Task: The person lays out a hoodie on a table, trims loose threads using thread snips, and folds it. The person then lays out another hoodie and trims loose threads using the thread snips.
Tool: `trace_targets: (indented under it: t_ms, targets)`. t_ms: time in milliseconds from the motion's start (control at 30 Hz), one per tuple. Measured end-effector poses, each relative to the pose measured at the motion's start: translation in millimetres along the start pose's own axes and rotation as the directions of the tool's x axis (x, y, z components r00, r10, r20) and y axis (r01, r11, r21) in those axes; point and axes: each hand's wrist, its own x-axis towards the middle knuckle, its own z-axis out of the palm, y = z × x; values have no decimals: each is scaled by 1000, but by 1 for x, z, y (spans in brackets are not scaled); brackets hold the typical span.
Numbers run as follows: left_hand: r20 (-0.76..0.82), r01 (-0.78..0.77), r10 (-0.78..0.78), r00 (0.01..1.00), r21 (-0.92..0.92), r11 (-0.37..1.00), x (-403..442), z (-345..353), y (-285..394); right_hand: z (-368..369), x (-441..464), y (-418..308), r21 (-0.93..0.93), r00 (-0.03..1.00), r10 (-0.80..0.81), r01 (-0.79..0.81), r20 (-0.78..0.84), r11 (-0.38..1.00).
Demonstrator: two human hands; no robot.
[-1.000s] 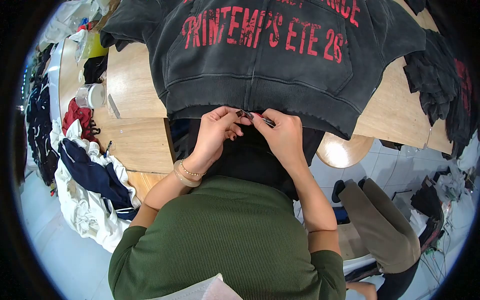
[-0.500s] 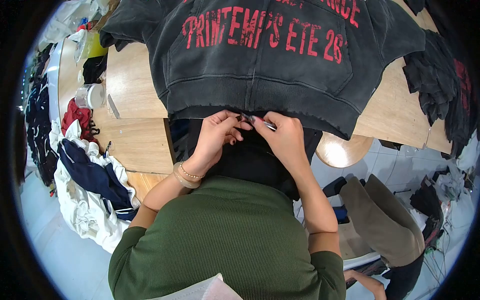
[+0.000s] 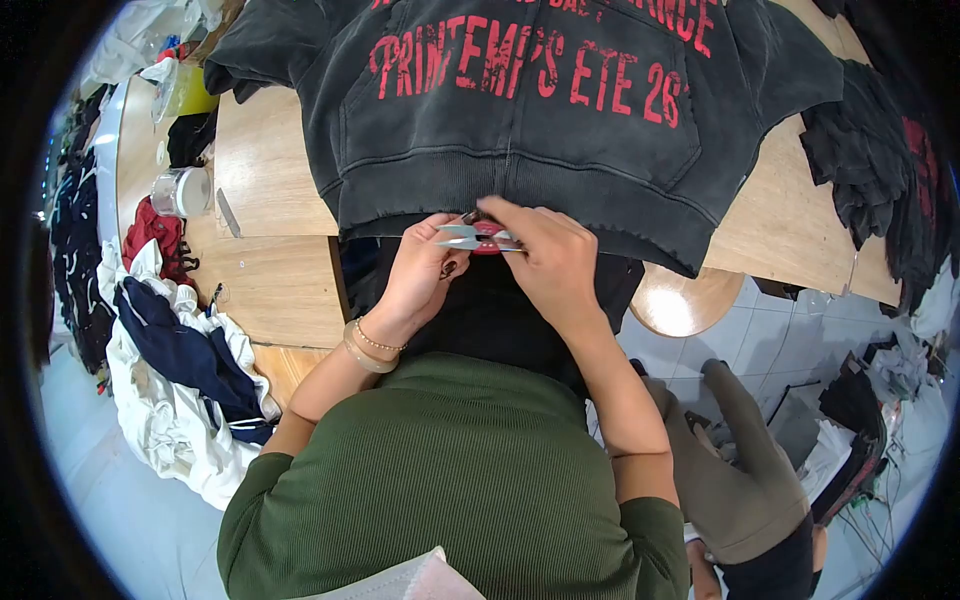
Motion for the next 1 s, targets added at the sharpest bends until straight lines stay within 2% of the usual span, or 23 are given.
trace_targets:
  t_ms: [33, 67, 100, 133, 167, 300, 333, 400, 433, 467, 500, 533, 567, 633, 667, 700, 733, 767, 833, 867, 900, 967, 1000]
  targets:
    - [-41, -34, 36, 999, 29, 999, -3, 5, 3, 8, -1, 8, -49, 993, -119, 117, -28, 992]
    - [-82, -69, 74, 994, 58, 996, -3, 9, 4, 8, -1, 6, -49, 992, -123, 122, -28, 991]
    - [-84, -75, 79, 993, 56, 996, -2, 11, 4, 9, -2, 3, 182, 987, 153, -141, -51, 973]
    - [-110, -80, 88, 990, 77, 994, -1, 13, 3, 9, -2, 0, 400, 908, 418, -380, -9, 834]
    - [-134, -82, 95, 986, 98, 992, -1, 13, 3, 6, 3, -1, 626, 843, 538, -425, 10, 653]
    - [-103, -81, 93, 990, 113, 990, 2, 6, -2, -29, 0, 7, 552, 843, 538, -454, 11, 700]
    - [-82, -81, 91, 992, 127, 989, 3, 3, -4, -40, 0, -2, 379, 841, 540, -513, 40, 770]
    - [-57, -82, 91, 994, 144, 986, 2, 3, -2, -41, -3, -11, 286, 914, 404, -384, -14, 878]
    - [-70, -85, 94, 993, 128, 988, 1, 5, -1, -33, -8, -8, 360, 910, 414, -376, -33, 854]
    - [-79, -88, 97, 992, 112, 990, 1, 8, 0, -33, -6, -7, 153, 962, 271, -262, -37, 953]
    - [-70, -88, 96, 993, 113, 990, 1, 7, -1, -35, -4, -7, -63, 992, 126, -126, -9, 990]
    - [-58, -84, 91, 994, 111, 990, 2, 3, -3, -34, -3, -13, -133, 987, 157, -151, 37, 980]
    - [-46, -80, 85, 995, 109, 991, 2, 2, -2, -29, -6, -9, -97, 994, 102, -97, 46, 991]
    - [-45, -46, 52, 998, 141, 989, 2, 4, -1, -28, -11, -8, 41, 986, 137, -141, 97, 989]
    - [-58, -11, 21, 998, 172, 985, 1, 5, 2, -33, -15, -6, 84, 970, 174, -191, 171, 978]
    - [-46, -11, 20, 999, 173, 985, -2, 5, 7, -37, -16, -5, 77, 971, 178, -192, 162, 978]
    - [24, 51, -66, 998, 393, 918, -5, 5, 12, -41, -18, -5, 368, 941, 322, -339, 109, 866]
    - [78, 85, -163, 984, 595, 799, -8, 7, 17, -48, -20, -4, 629, 881, 464, -415, 96, 658]
    - [131, 38, -155, 979, 635, 772, -8, 17, 28, -68, -19, 21, 701, 889, 447, -254, -103, 666]
    - [219, -157, 12, 976, 658, 736, -3, 18, 32, -80, -10, 31, 760, 920, 327, -52, -215, 648]
    - [310, -345, 175, 934, 660, 667, 4, 21, 38, -92, -1, 37, 754, 878, 352, 15, -324, 657]
    - [487, -632, 466, 739, 740, 229, 28, 35, 61, -111, 13, 49, 734, 821, 386, 59, -421, 676]
    - [504, -644, 502, 703, 751, 146, 37, 43, 70, -113, 24, 50, 736, 756, 431, 98, -493, 670]
